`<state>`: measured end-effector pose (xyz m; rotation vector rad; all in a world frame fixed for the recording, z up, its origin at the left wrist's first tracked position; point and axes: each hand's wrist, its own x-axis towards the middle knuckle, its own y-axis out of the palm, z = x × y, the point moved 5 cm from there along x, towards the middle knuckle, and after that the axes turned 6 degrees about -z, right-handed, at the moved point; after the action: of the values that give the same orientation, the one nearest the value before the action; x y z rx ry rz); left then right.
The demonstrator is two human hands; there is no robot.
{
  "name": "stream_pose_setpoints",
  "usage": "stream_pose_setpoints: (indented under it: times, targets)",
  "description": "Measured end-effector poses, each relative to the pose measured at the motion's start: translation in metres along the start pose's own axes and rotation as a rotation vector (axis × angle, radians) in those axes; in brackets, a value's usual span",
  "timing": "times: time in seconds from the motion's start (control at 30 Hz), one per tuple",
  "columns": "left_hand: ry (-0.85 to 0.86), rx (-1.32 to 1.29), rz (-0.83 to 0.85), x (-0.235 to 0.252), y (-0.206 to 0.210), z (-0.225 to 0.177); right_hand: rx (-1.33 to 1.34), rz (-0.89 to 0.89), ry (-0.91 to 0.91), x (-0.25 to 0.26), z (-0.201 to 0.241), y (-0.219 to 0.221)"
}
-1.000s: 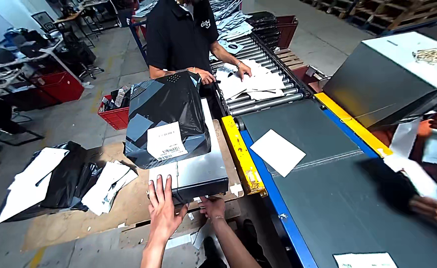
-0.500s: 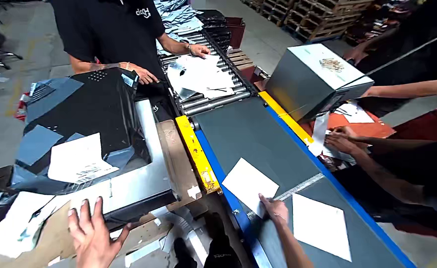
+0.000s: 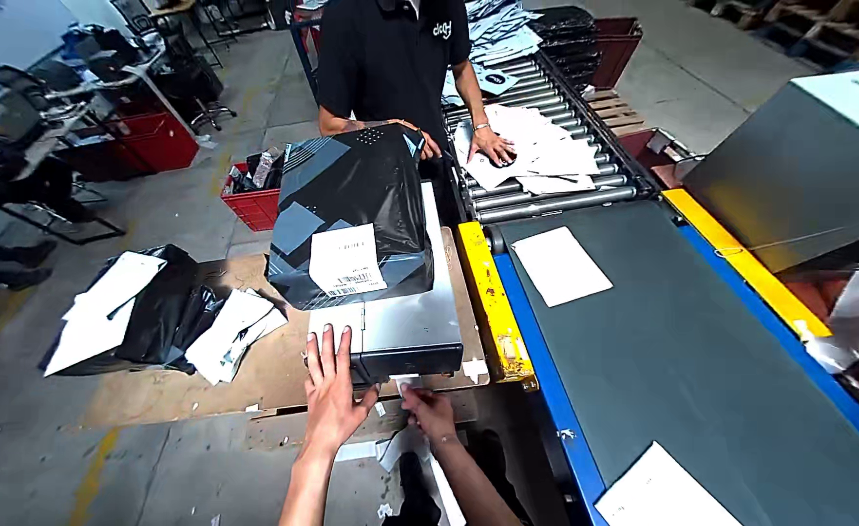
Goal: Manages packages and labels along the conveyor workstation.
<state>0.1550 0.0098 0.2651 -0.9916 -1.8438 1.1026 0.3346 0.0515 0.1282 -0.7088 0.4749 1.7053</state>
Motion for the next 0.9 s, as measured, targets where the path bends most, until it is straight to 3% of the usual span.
stream_pose_setpoints:
  times: [0.07, 0.17, 0.27, 0.37, 0.5, 0.57, 0.63, 0.7, 0.9]
  targets:
    - [0.011, -0.014, -0.005, 0.0, -0.001, 0.002, 0.105, -0.074, 0.106, 0.004, 0.019, 0.015]
    - [0.02, -0.065, -0.025, -0.002, -0.003, 0.004, 0.214, -0.187, 0.02, 0.005, 0.035, 0.03]
    - [0.05, -0.11, -0.053, -0.001, 0.001, 0.0, 0.042, -0.192, -0.059, -0.012, 0.034, 0.006]
    - [0.105, -0.106, -0.052, 0.0, -0.001, -0.004, -0.084, -0.207, -0.128, -0.011, 0.019, -0.099]
    - [0.13, -0.086, -0.077, 0.001, -0.002, -0.007, -0.111, -0.629, -0.149, 0.075, 0.049, -0.313]
    - [0.158, -0.067, -0.109, 0.003, 0.003, -0.008, -0.097, -0.775, -0.126, 0.127, 0.056, -0.386]
    - [0.167, -0.044, -0.122, 0.003, 0.008, -0.008, -0.227, -0.753, 0.039, 0.153, 0.033, -0.425]
    - [0.161, -0.019, -0.091, 0.005, 0.004, -0.012, -0.394, -0.731, 0.158, 0.14, 0.001, -0.442]
    - [0.049, -0.03, -0.096, 0.004, 0.002, -0.011, -0.787, -0.847, 0.346, 0.01, -0.054, -0.453]
